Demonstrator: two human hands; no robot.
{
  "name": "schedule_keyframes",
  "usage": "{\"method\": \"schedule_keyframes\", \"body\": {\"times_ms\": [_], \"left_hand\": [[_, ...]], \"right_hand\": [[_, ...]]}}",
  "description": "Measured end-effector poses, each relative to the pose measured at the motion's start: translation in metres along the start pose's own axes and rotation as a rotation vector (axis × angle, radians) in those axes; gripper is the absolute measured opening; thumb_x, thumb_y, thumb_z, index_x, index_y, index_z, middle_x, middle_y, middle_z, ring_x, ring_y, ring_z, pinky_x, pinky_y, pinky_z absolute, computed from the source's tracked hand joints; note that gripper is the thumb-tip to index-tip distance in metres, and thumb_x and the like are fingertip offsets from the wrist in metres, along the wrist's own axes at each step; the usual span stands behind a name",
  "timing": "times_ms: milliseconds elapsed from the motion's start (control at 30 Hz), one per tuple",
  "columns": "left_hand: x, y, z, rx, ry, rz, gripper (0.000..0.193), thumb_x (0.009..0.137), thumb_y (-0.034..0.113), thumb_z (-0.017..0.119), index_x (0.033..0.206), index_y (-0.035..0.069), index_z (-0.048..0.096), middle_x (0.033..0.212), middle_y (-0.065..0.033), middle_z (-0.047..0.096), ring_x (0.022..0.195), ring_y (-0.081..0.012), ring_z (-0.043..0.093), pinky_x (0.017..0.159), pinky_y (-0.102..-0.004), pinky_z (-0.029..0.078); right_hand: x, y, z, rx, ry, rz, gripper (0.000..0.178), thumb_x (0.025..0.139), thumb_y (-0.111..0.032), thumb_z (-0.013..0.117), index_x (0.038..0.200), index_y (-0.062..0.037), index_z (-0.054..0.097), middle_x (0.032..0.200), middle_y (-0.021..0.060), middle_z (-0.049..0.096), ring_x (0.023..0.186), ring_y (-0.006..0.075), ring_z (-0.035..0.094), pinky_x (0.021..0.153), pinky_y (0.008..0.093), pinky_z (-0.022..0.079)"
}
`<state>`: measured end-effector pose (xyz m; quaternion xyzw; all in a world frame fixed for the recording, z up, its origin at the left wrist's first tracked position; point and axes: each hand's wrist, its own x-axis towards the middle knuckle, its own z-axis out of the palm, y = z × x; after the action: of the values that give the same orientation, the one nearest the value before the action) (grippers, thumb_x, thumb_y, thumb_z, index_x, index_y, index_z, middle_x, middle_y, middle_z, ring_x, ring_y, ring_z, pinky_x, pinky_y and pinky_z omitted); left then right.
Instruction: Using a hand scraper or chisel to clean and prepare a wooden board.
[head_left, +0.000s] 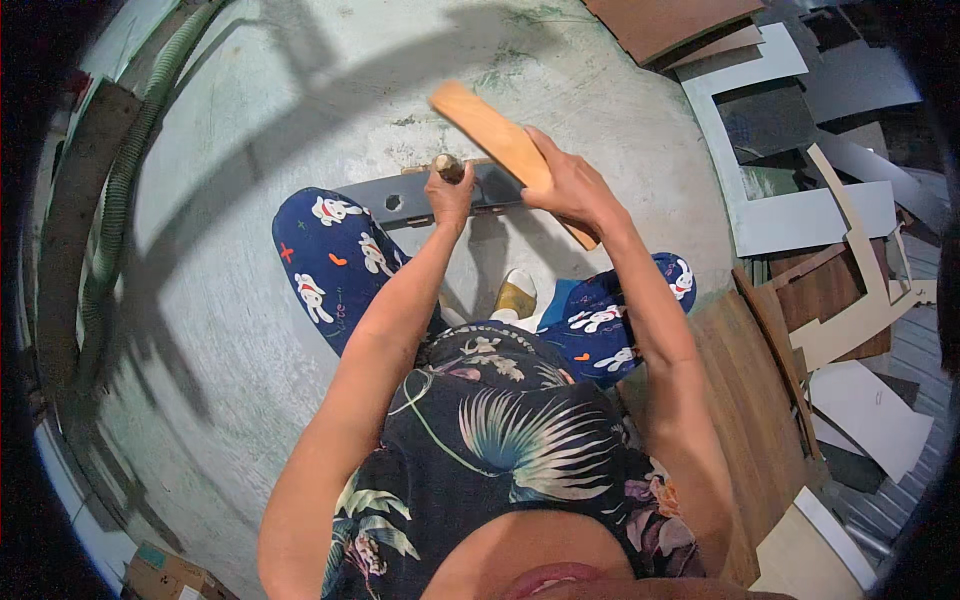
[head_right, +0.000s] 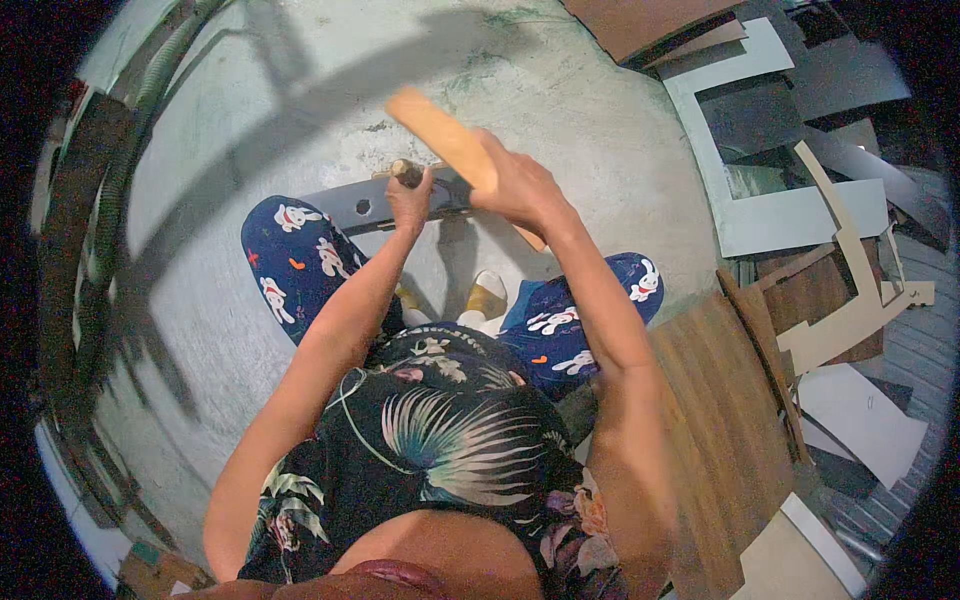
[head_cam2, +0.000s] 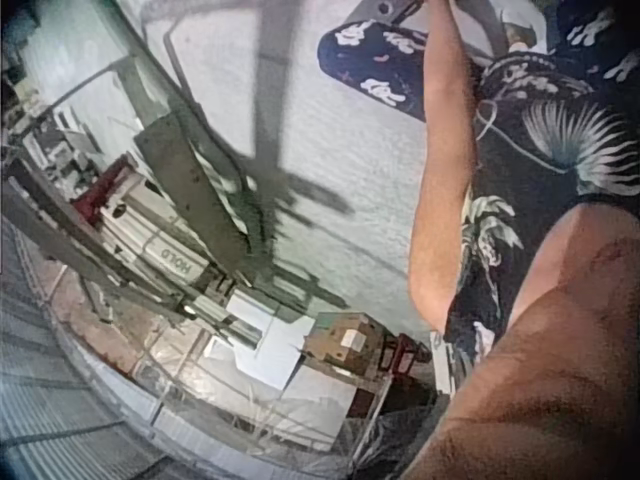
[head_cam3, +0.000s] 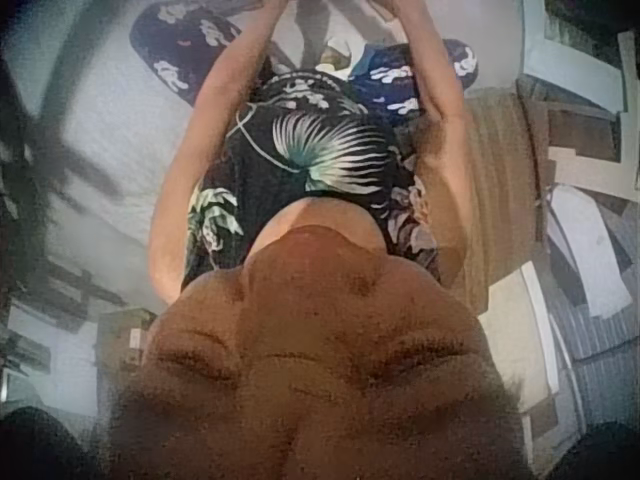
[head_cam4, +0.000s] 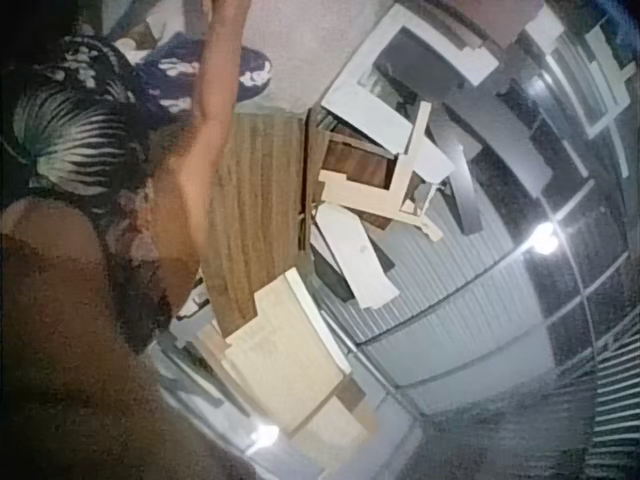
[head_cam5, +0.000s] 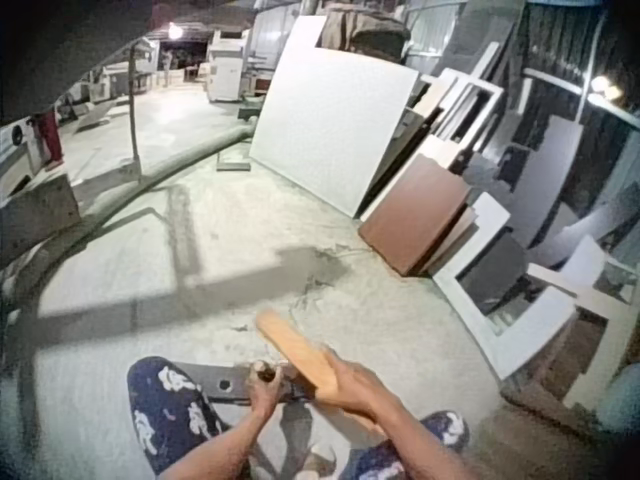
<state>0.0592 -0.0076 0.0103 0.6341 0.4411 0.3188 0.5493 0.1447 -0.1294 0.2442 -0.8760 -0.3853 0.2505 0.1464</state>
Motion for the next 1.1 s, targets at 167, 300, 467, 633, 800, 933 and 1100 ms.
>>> {"method": "schedule_keyframes", "body": {"times_ms": [167,300,467,633,800,933,1100], "left_hand": [[0.008,-0.037,0.001,-0.069,0.084,0.236,0.023,0.076,0.017,0.074,0.090,0.003,0.061,0.079,-0.0129,0.068,0.070,-0.0273,0.067,0.065,-0.0377,0.052],[-0.006,-0.005,0.007,-0.522,-0.008,0.244,0.022,0.076,0.015,0.071,0.096,0.006,0.067,0.085,-0.0092,0.070,0.076,-0.0297,0.067,0.068,-0.0372,0.052],[0.001,-0.025,0.001,0.556,0.030,0.679,0.034,0.077,0.011,0.069,0.110,0.005,0.062,0.094,-0.0144,0.069,0.085,-0.0297,0.067,0.074,-0.0365,0.052],[-0.008,0.007,0.004,0.099,0.054,0.190,0.031,0.076,0.015,0.072,0.099,-0.001,0.060,0.084,-0.0176,0.068,0.076,-0.0311,0.067,0.071,-0.0385,0.052],[-0.005,0.018,-0.003,-0.062,-0.015,-0.017,0.029,0.075,0.015,0.075,0.093,-0.002,0.060,0.078,-0.0160,0.067,0.071,-0.0266,0.067,0.068,-0.0373,0.052],[-0.003,0.010,-0.009,-0.070,-0.003,-0.019,0.028,0.076,0.017,0.076,0.089,-0.002,0.059,0.073,-0.0138,0.067,0.060,-0.0224,0.065,0.059,-0.0338,0.051],[0.004,0.001,-0.003,-0.076,0.113,0.128,0.025,0.078,0.015,0.075,0.086,-0.001,0.057,0.069,-0.0114,0.066,0.055,-0.0191,0.063,0.054,-0.0325,0.050]], "right_hand": [[-0.007,-0.060,-0.012,-0.046,0.184,-0.538,0.086,0.067,-0.031,0.069,0.145,-0.0218,0.032,0.099,0.0215,0.063,0.091,0.0412,0.062,0.081,0.0483,0.050],[-0.012,-0.056,-0.012,-0.001,0.155,-0.570,0.086,0.066,-0.029,0.068,0.145,-0.0214,0.033,0.099,0.0208,0.063,0.091,0.0410,0.062,0.078,0.0491,0.051],[0.005,-0.035,0.014,-0.173,-0.218,-0.259,0.086,0.066,-0.027,0.066,0.145,-0.0201,0.034,0.106,0.0230,0.064,0.097,0.0390,0.062,0.082,0.0431,0.051],[0.002,-0.003,0.003,0.035,-0.083,-0.186,0.085,0.068,-0.027,0.066,0.146,-0.0177,0.034,0.113,0.0228,0.063,0.102,0.0365,0.062,0.088,0.0399,0.049],[-0.003,0.055,0.022,0.284,0.144,0.041,0.081,0.072,-0.028,0.066,0.144,-0.0055,0.035,0.120,0.0229,0.060,0.110,0.0281,0.059,0.094,0.0351,0.045],[0.007,0.124,0.064,0.218,0.075,0.314,0.071,0.071,-0.034,0.063,0.134,-0.0039,0.047,0.116,0.0229,0.062,0.105,0.0318,0.061,0.090,0.0358,0.047],[0.020,0.191,0.100,0.109,-0.045,0.499,0.073,0.066,-0.040,0.065,0.124,0.0019,0.052,0.114,0.0257,0.062,0.103,0.0357,0.062,0.088,0.0386,0.049]]}}
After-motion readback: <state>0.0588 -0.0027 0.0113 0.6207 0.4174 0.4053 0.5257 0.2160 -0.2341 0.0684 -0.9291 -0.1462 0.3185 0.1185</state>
